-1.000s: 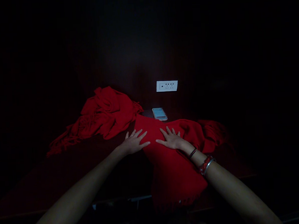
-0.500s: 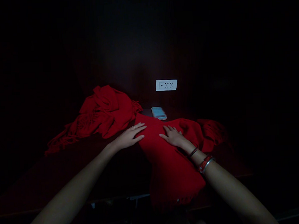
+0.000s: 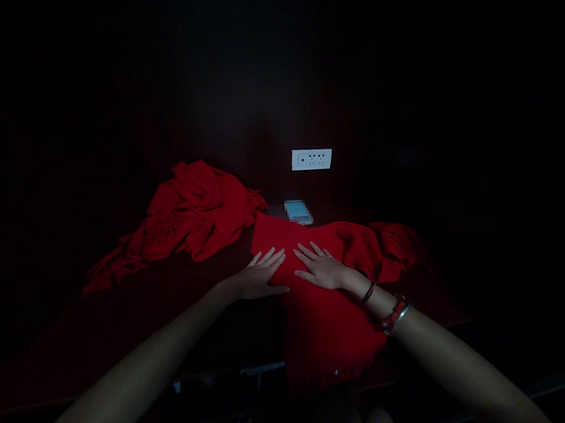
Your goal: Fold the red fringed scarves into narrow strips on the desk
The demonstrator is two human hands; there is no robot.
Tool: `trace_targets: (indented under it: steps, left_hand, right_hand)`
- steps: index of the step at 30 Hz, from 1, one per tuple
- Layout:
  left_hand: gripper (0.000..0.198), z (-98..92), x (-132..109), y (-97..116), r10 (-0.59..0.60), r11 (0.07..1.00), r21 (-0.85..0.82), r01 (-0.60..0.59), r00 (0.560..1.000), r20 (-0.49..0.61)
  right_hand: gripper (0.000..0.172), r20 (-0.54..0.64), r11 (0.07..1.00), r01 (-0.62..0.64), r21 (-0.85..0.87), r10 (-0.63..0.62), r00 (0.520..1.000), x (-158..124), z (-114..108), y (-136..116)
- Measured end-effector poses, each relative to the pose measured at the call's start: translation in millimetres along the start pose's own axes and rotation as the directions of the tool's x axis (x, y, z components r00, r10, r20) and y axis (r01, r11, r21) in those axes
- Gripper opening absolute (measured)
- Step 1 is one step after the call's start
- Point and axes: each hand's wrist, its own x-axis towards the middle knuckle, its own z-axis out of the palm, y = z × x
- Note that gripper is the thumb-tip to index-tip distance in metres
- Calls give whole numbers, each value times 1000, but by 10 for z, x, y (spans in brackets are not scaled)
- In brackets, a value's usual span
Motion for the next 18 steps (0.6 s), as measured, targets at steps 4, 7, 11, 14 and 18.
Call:
trace_targets:
  steps: [4,7,11,14,18]
  left_hand:
    - [95,33,40,-10,-59,998,10,59,998,38]
    - [97,9,59,-24,-55,998,-5,55,997,57]
    - [98,-40,53,28,-71,997,-26,73,993,91]
    - [98,-44,43,59,-82,996,-20,84,993,86]
    - [95,-11,42,55,-70,997,-13,71,996,46]
  right_hand:
    - [79,-11,998,-56,-1,56,998,-147,55,118]
    - [88,20,996,-90,27,89,996,-249,-23,195]
    - [83,6,983,-128,134,129,992,-211,-213,147]
    - [62,-24,963,-246,107,250,968,-59,-308,21]
    - [43,12,904,-424,-52,425,905,112,-377,-85]
